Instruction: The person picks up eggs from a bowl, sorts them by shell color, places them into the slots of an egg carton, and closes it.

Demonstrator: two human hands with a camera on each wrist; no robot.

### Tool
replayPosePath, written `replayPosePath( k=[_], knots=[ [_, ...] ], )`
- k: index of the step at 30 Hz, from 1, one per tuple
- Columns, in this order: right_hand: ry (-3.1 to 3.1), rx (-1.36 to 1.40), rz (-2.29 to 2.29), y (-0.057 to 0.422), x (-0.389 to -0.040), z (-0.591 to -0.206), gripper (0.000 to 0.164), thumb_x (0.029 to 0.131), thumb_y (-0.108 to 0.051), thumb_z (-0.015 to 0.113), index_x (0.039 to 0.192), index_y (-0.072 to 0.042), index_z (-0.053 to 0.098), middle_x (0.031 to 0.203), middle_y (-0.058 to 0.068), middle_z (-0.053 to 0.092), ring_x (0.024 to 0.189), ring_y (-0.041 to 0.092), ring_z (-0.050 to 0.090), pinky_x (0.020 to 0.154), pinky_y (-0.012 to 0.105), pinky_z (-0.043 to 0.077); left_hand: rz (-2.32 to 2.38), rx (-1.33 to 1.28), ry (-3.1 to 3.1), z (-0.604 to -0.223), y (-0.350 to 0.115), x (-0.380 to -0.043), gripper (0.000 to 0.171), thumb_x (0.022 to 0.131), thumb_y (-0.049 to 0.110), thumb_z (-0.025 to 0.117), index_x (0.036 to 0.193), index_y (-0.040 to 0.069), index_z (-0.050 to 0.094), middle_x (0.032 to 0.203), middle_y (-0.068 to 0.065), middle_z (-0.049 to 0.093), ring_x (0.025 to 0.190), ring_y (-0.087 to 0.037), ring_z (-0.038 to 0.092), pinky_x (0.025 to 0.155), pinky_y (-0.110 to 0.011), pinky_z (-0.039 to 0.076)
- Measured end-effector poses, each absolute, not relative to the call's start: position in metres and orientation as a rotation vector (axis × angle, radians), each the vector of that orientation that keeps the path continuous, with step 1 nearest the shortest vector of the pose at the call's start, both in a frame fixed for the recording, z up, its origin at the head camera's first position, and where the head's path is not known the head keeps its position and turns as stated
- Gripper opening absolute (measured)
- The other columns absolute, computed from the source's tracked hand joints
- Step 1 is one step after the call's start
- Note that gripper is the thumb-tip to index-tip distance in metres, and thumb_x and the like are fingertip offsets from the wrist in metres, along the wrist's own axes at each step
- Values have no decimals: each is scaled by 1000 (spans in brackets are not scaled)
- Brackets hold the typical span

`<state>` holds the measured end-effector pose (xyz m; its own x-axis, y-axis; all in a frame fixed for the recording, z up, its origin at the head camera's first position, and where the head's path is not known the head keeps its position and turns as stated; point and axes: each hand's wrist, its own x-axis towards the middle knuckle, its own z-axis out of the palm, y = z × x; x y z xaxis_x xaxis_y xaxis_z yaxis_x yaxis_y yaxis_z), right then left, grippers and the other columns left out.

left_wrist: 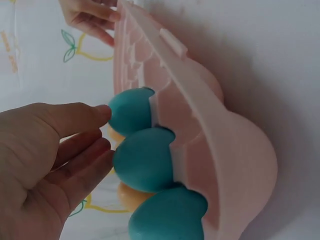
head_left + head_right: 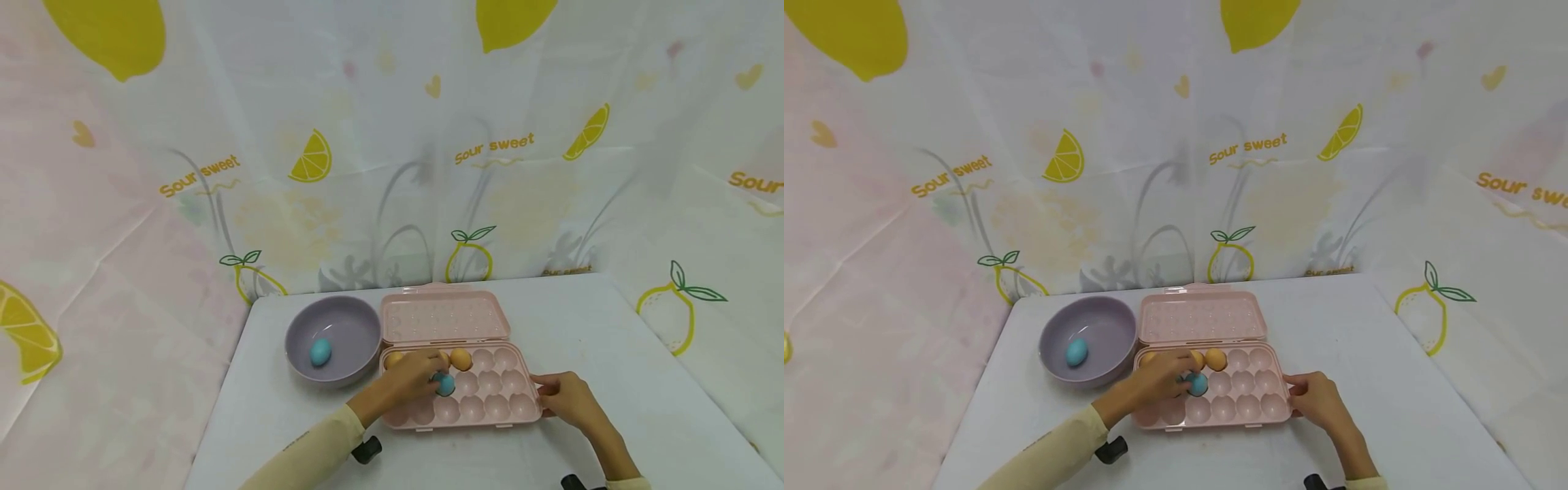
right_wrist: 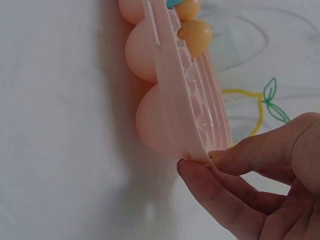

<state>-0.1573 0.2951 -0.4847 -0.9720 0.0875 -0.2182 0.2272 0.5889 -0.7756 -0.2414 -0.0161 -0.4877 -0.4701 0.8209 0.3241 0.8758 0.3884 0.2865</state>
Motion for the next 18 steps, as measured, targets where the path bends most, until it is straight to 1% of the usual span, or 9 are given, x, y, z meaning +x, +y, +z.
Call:
replayPosePath(
  k=[3,7,9,14,18],
  knots=[
    [2658,260,-1336,295,-157,-485,45,76,8,68,120,14,61,80,9,67,64,23,68,56,31,56,-666,-1530,-2542,-480,-21,-241,20,84,15,78,101,9,71,101,1,63,91,-9,61,80,-13,45],
    [2661,257,-1337,295,-157,-487,44,76,7,68,119,14,61,79,9,66,64,23,67,56,31,56,-675,-1506,-2567,-473,-29,-245,20,85,15,76,104,7,72,102,0,65,94,-11,62,81,-15,46],
    [2664,259,-1334,295,-158,-487,44,76,8,68,119,13,61,79,9,66,64,23,67,56,31,56,-658,-1488,-2550,-470,-34,-248,21,86,15,76,104,6,71,101,-1,65,92,-12,62,79,-16,48],
    [2650,265,-1343,294,-158,-486,45,75,8,68,119,13,61,79,8,65,65,23,67,57,31,56,-604,-1443,-2483,-459,-54,-256,22,85,15,76,102,3,69,95,-5,63,79,-13,62,69,-19,50],
    [2648,261,-1339,296,-159,-484,45,75,8,68,119,14,61,79,9,65,64,23,67,57,31,56,-620,-1373,-2508,-447,-75,-265,21,86,15,75,102,3,68,95,-6,62,77,-16,63,68,-22,51]
  ],
)
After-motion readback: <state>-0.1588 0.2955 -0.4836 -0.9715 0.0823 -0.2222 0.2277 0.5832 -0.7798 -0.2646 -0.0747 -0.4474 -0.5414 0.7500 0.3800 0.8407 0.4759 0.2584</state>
